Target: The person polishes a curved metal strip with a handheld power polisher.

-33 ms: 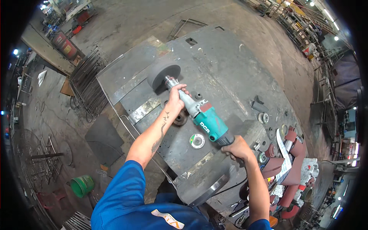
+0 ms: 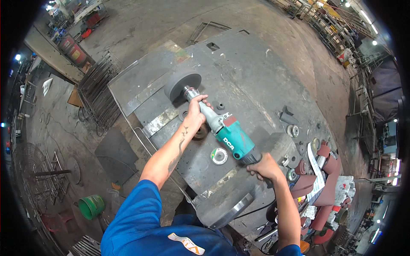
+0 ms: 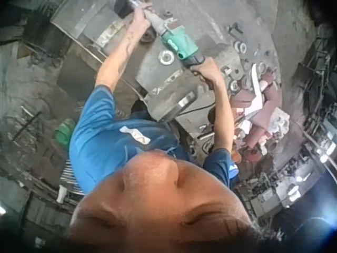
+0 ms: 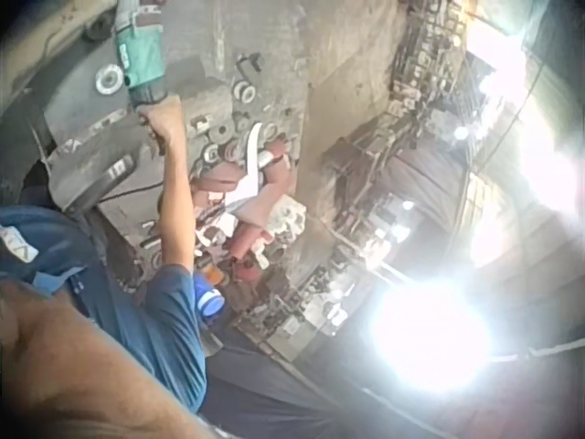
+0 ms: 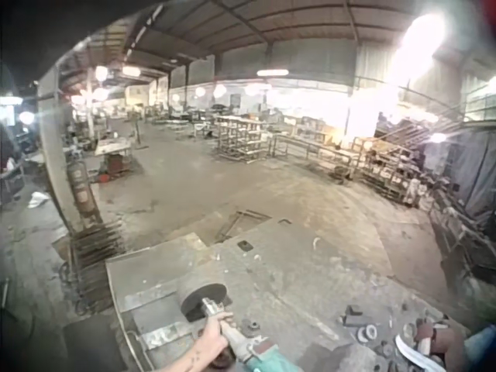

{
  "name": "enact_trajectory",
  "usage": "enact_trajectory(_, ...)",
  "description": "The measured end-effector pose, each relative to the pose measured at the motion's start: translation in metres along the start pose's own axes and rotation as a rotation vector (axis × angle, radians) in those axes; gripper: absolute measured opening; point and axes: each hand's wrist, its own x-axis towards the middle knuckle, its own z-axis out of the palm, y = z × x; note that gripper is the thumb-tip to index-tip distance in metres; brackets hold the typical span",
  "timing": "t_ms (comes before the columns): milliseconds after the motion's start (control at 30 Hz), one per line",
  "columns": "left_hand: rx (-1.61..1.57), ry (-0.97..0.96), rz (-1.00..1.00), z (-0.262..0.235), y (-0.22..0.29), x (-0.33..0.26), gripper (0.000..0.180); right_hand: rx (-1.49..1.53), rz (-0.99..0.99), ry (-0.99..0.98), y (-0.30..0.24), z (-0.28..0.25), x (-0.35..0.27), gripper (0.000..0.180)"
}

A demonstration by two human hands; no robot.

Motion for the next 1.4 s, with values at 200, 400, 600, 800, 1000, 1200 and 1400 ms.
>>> enact_trajectory(200, -0.136, -0.258, 0.044, 0.029, -0.038, -0.190, 0.045, 0.004, -0.049, -0.075, 0.066, 0.000, -0.117, 0.021)
enact_trajectory(400, 0.034, -0.462, 0.182, -0.007, -0.122, -0.345, 0.045, 0.144, 0.010, -0.302, 0.196, 0.008, -0.220, 0.045)
enact_trajectory(600, -0.092, -0.299, 0.226, -0.074, -0.247, -0.473, 0.048, 0.123, -0.379, -0.465, 0.359, 0.024, -0.270, 0.067)
enact_trajectory(800, -0.097, -0.175, 0.143, -0.093, -0.337, -0.488, 0.018, 0.216, -0.002, -0.489, 0.462, 0.030, -0.305, 0.067)
enact_trajectory(1000, -0.047, -0.130, 0.129, -0.089, -0.376, -0.461, 0.014, 0.301, -0.062, -0.388, 0.486, 0.013, -0.309, 0.067)
enact_trajectory(1200, 0.002, -0.094, 0.125, -0.061, -0.400, -0.427, 0.018, 0.289, -0.044, -0.230, 0.505, -0.007, -0.303, 0.070)
enact_trajectory(1400, 0.030, -0.106, 0.111, -0.012, -0.414, -0.371, 0.014, 0.395, -0.034, -0.255, 0.498, -0.051, -0.270, 0.068)
